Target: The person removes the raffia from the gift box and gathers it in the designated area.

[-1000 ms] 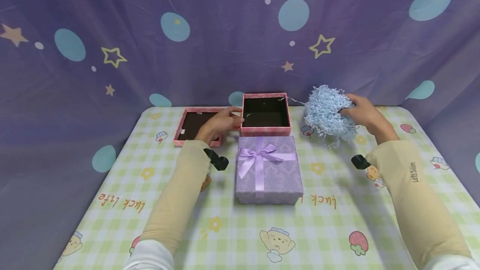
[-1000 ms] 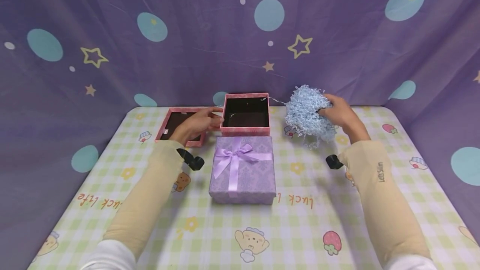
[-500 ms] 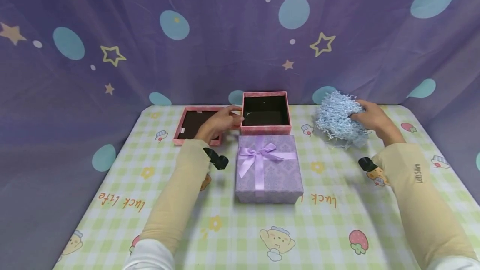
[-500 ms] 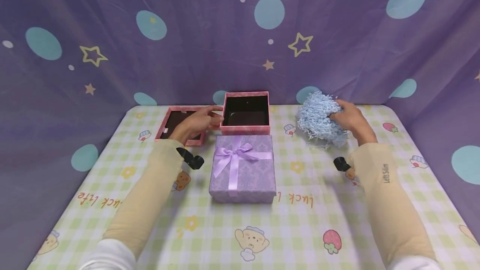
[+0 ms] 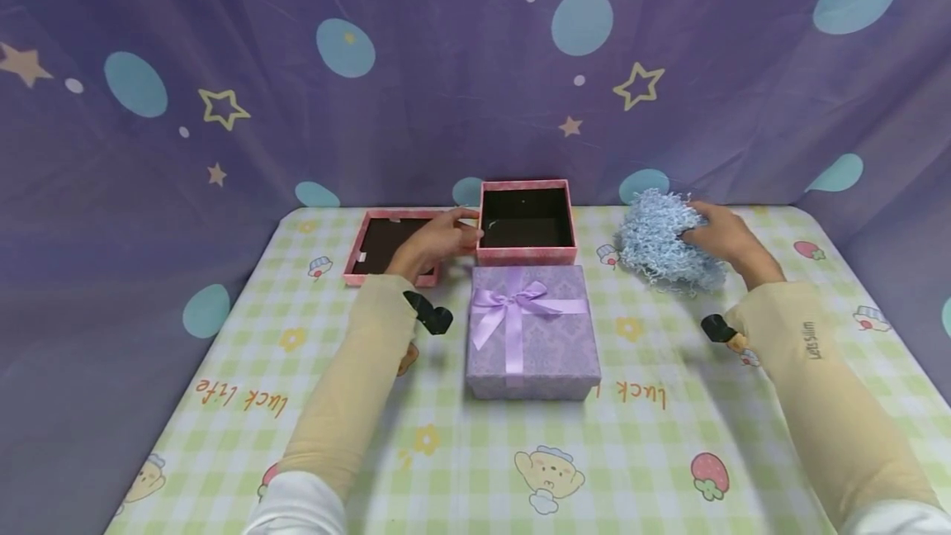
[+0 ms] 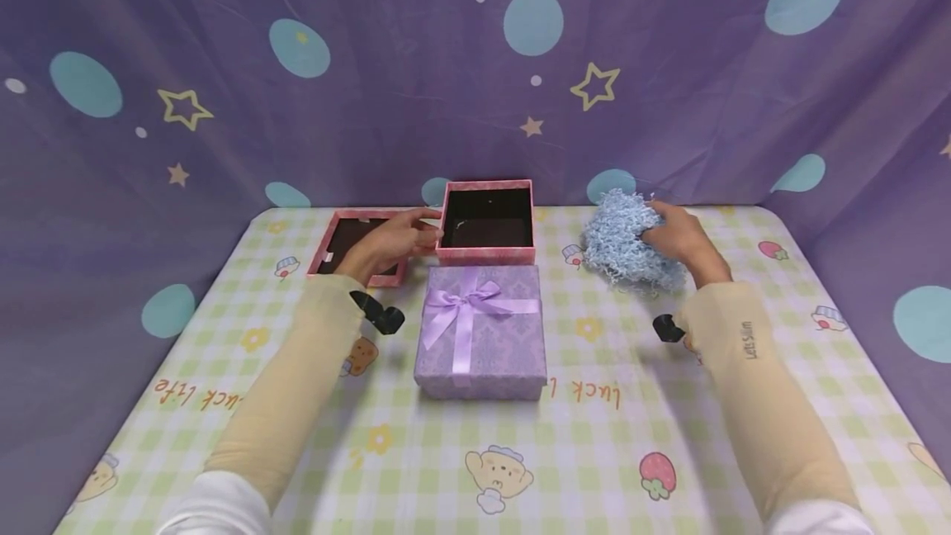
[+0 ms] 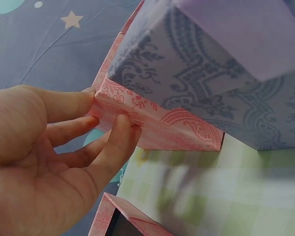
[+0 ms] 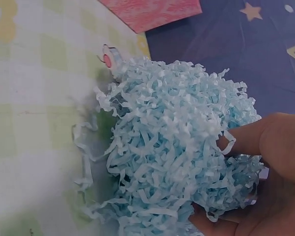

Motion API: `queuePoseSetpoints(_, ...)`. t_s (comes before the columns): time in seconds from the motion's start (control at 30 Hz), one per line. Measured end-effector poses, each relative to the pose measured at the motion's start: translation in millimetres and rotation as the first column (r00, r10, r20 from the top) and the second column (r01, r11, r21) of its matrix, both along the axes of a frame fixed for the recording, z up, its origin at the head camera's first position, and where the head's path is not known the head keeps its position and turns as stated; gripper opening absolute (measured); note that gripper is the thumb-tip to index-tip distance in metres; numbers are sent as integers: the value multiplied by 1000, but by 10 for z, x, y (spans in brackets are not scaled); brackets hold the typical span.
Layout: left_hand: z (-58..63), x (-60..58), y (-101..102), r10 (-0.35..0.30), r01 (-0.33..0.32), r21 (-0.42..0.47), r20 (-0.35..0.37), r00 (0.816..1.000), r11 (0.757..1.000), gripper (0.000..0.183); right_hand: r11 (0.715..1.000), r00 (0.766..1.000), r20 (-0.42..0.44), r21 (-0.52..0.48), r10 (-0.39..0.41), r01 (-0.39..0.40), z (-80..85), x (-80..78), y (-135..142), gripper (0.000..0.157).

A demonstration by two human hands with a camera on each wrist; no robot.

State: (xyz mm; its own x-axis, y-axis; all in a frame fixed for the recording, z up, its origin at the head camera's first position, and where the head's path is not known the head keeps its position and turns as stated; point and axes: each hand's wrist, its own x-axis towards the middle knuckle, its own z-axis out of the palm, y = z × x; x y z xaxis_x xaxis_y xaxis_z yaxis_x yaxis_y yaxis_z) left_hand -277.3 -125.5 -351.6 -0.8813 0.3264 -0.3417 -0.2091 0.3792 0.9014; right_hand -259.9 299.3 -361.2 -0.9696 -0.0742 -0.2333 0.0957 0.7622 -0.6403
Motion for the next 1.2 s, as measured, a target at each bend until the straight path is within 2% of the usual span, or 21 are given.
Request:
queuePoseSetpoints(0.3,-26,-8,6,5,-5,4,3,1000,1000,53,985,997,-22,155,76,-72,-58,-49,-91,67)
queuePoseSetpoints(0.47,-36,-6,5,13,-13,9,0,1000,1000,53,982,994,1,157,108,-107,-34,-31,-93,71)
queuePoseSetpoints(0.67,-31,15,22,28,-28,9,-9,1000,1000,52,985,993,-1,131,117,-116,78,18,-49,76)
queuePoseSetpoints(0.83,1,77,17,35,-43,-130,-63,997,991,50,983,989,-78,142,124,-112,186,71,-50,74)
queuePoseSetpoints(0.97,34,162,-9,31,-55,-232,-106,994,971,51,985,980,-165,146,113,-89,258,125,-96,69)
queuePoseSetpoints(1.1,77,263,-44,44,-81,-274,-139,989,958,52,988,965,-246,144,92,-58,330,203,-196,62)
queuePoseSetpoints(1.2,99,339,-68,50,-89,-276,-146,988,957,52,990,949,-304,129,87,-49,369,271,-292,56)
